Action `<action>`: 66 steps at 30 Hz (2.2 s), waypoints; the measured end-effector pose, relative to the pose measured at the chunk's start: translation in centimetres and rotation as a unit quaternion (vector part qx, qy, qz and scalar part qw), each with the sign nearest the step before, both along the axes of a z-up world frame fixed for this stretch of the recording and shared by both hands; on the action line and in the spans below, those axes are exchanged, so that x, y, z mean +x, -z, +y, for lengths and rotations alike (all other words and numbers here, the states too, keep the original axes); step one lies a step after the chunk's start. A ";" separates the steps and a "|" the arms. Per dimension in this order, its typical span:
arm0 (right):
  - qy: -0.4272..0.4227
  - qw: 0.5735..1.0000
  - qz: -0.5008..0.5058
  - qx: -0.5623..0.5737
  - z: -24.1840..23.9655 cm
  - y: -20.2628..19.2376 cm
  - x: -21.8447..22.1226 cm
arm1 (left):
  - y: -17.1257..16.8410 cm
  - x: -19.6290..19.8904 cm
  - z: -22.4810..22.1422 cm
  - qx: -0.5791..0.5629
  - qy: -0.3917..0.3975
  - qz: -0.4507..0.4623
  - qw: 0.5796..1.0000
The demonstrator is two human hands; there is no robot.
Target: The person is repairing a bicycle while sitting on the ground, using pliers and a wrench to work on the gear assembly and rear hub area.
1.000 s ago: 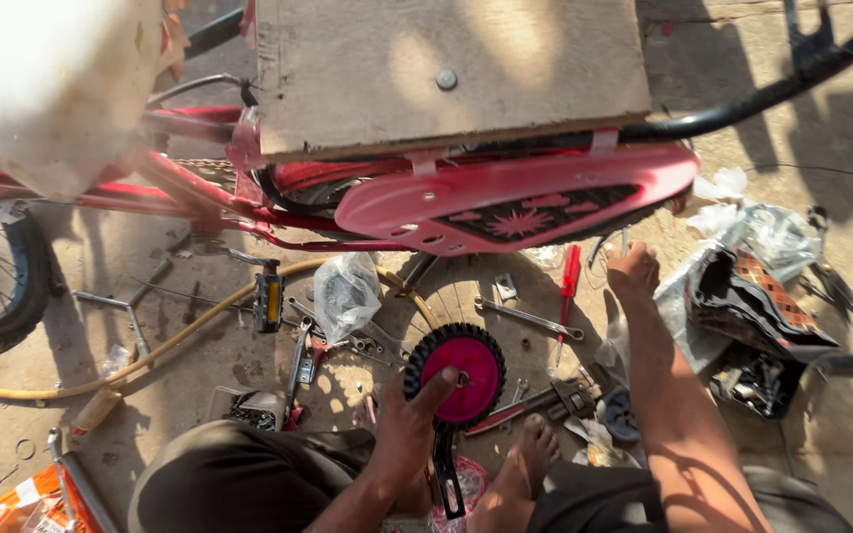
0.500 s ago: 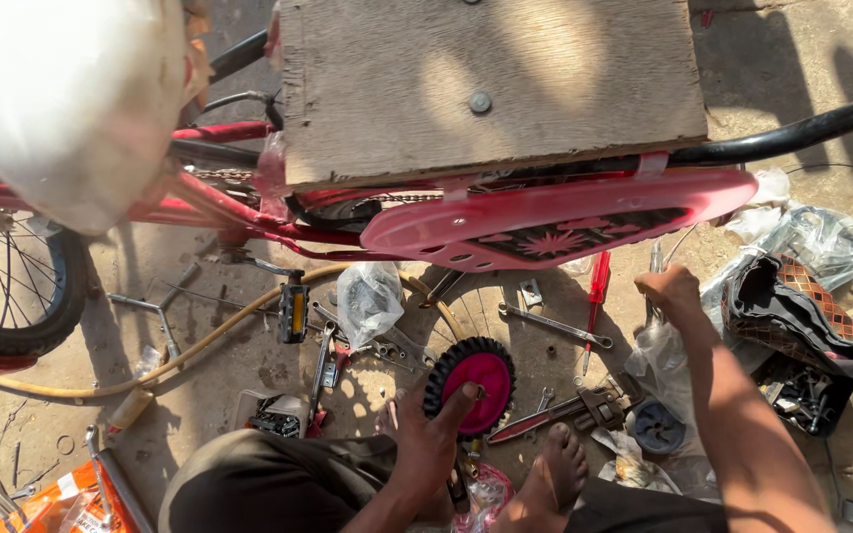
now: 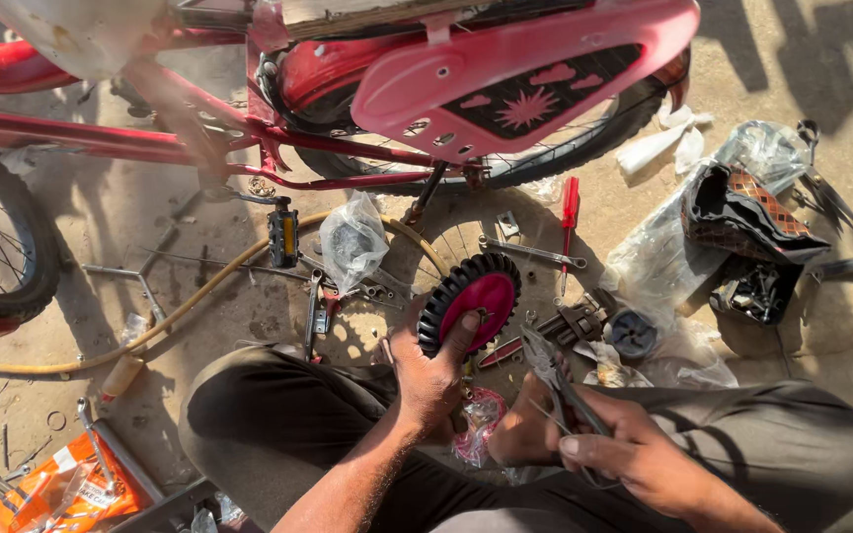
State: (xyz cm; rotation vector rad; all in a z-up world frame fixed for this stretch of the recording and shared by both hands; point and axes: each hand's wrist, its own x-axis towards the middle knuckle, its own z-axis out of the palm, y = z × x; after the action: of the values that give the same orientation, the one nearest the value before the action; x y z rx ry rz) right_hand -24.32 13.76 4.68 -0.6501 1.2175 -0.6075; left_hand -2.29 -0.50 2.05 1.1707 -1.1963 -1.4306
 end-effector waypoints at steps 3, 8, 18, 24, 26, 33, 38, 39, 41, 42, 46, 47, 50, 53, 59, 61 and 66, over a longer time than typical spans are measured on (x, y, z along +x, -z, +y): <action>-0.007 1.000 -0.027 0.000 -0.3 -1.9 1.6 | 0.1 0.4 0.7 -0.113 0.024 -0.055 0.992; 0.002 0.999 0.013 -0.051 -1.2 -3.9 3.0 | -0.2 0.8 1.2 -0.128 0.044 -0.054 0.989; -0.027 0.996 0.071 -0.050 -1.0 -4.2 2.6 | -0.1 0.8 1.1 -0.198 0.069 -0.057 0.976; -0.049 0.993 0.104 -0.030 -1.1 -3.6 1.9 | 0.1 0.7 1.0 -0.186 0.085 -0.038 0.978; -0.032 0.997 0.075 0.001 -1.2 -3.6 1.7 | 0.1 0.7 0.9 -0.206 0.088 -0.020 0.974; -0.023 0.996 0.055 0.065 -1.9 -4.5 1.8 | 0.2 0.6 0.7 -0.215 0.100 -0.028 0.971; -0.008 0.995 0.038 0.094 -2.6 -5.1 1.3 | 0.3 0.5 0.5 -0.224 0.105 -0.039 0.968; -0.008 0.996 0.038 0.086 -2.6 -5.2 1.2 | 0.3 0.5 0.6 -0.219 0.104 -0.041 0.969; -0.024 0.995 0.030 0.088 -2.9 -5.4 0.9 | 0.4 0.6 0.6 -0.212 0.102 -0.057 0.970; -0.031 0.995 0.026 0.088 -2.9 -5.5 0.7 | 0.4 0.6 0.7 -0.209 0.101 -0.065 0.970; -0.060 0.993 0.010 0.097 -3.1 -5.7 0.1 | 0.5 0.5 0.7 -0.174 0.110 -0.059 0.977; -0.060 0.991 0.018 0.118 -3.1 -5.7 0.0 | 0.5 0.5 0.8 -0.150 0.116 -0.052 0.980; -0.056 0.991 0.026 0.120 -3.0 -5.7 -0.1 | 0.6 0.4 0.8 -0.122 0.115 -0.043 0.985; -0.074 0.988 0.062 0.117 -3.0 -5.6 -0.1 | 0.7 0.4 0.7 -0.123 0.110 -0.038 0.986; -0.081 0.985 0.076 0.130 -3.0 -5.2 0.0 | 0.9 0.4 0.6 -0.140 0.117 -0.040 0.982; -0.084 0.984 0.082 0.131 -2.9 -5.1 0.1 | 0.8 0.5 0.6 -0.152 0.117 -0.041 0.981; -0.095 0.982 0.113 0.120 -2.9 -4.8 -0.1 | 0.5 0.4 0.6 -0.156 0.111 -0.039 0.981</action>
State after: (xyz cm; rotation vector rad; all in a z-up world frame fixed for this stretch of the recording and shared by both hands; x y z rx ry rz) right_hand -24.40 10.85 9.48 -0.6324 1.3945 -0.2247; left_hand -1.84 0.11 1.51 0.9051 -1.5825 -1.3060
